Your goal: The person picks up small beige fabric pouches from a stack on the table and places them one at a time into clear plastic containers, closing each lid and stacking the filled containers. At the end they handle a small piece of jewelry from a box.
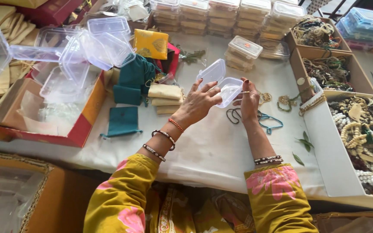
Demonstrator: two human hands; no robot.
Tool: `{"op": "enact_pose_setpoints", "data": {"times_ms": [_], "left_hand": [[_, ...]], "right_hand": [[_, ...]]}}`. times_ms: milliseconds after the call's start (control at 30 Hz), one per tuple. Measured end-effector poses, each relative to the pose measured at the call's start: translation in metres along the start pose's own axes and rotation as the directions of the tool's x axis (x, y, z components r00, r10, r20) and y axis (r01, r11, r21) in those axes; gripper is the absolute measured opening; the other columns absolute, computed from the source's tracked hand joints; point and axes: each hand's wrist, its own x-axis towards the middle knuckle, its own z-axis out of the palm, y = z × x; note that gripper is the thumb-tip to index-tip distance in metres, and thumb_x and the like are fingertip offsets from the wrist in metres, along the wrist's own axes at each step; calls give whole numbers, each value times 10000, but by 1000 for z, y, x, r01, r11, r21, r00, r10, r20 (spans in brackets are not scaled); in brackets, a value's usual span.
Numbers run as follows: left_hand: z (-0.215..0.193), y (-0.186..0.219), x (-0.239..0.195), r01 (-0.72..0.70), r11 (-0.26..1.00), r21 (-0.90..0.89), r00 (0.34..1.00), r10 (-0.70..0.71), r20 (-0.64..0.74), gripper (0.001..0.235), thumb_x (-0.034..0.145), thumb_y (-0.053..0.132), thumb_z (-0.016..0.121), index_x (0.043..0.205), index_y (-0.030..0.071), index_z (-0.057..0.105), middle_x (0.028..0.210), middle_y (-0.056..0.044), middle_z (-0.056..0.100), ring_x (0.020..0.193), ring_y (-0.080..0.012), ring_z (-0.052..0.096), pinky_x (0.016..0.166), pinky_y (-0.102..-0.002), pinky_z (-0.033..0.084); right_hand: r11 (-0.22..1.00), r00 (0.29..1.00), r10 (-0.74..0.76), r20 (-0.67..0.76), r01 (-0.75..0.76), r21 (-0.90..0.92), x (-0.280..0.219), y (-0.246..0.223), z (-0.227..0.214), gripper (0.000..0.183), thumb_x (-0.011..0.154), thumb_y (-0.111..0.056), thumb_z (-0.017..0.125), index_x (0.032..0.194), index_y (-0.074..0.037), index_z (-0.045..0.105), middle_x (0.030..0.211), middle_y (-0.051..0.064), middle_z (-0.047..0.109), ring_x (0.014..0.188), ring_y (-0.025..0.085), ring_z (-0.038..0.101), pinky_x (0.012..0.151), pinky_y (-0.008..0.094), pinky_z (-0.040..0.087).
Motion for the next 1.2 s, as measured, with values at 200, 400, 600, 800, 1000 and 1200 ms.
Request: {"op": "enact_pose_setpoints", "data": {"times_ms": [200,400,600,800,1000,1200], "left_hand": [[14,-17,-6,-10,993,114,997,18,-72,201,912,125,641,1078,224,695,1434,-65,589,1461,-259,408,1206,-574,271],[-39,-51,-23,242,968,-66,940,-251,-232,366,934,221,699,1295,166,681,1408,-106,597,1357,-283,499,1147,-507,361],[-83,-80,-46,569,805,-165,822,-551,145,364,768,262,766,1124,190,747,1194,-55,719,1128,-267,666,1000,-398,526],[-51,-97,-59,562,819,-115,824,-540,174,343,728,205,732,1063,219,803,1094,-89,752,1013,-299,691,943,-404,539],[-52,-80,-45,542,840,0,837,-540,-94,172,957,266,692,1073,182,788,943,-86,770,927,-276,717,828,-451,530],[-28,-36,-21,293,944,154,858,-189,-477,253,978,168,644,1211,134,735,1165,-66,752,1093,-214,699,881,-402,540]], "right_hand": [[959,974,216,63,-224,172,11,25,-9,391,1020,-331,618,1268,-29,624,920,46,696,640,98,667,490,228,548],[949,977,212,30,-213,232,8,15,-7,318,1000,-225,627,1232,-9,610,969,82,740,659,99,677,602,247,632],[950,968,250,-17,-242,200,10,25,-9,282,984,-199,651,1171,8,612,959,103,705,707,123,696,627,276,652],[949,957,291,12,-290,121,4,21,-4,286,982,-238,688,1104,3,596,941,97,686,712,151,709,584,272,632],[947,952,296,77,-303,104,3,19,-3,298,973,-263,708,1092,-12,601,940,101,693,724,156,719,584,257,623],[893,899,387,205,-421,160,-1,21,8,267,953,-213,729,1073,-21,587,934,104,709,764,174,744,616,268,641]]}}
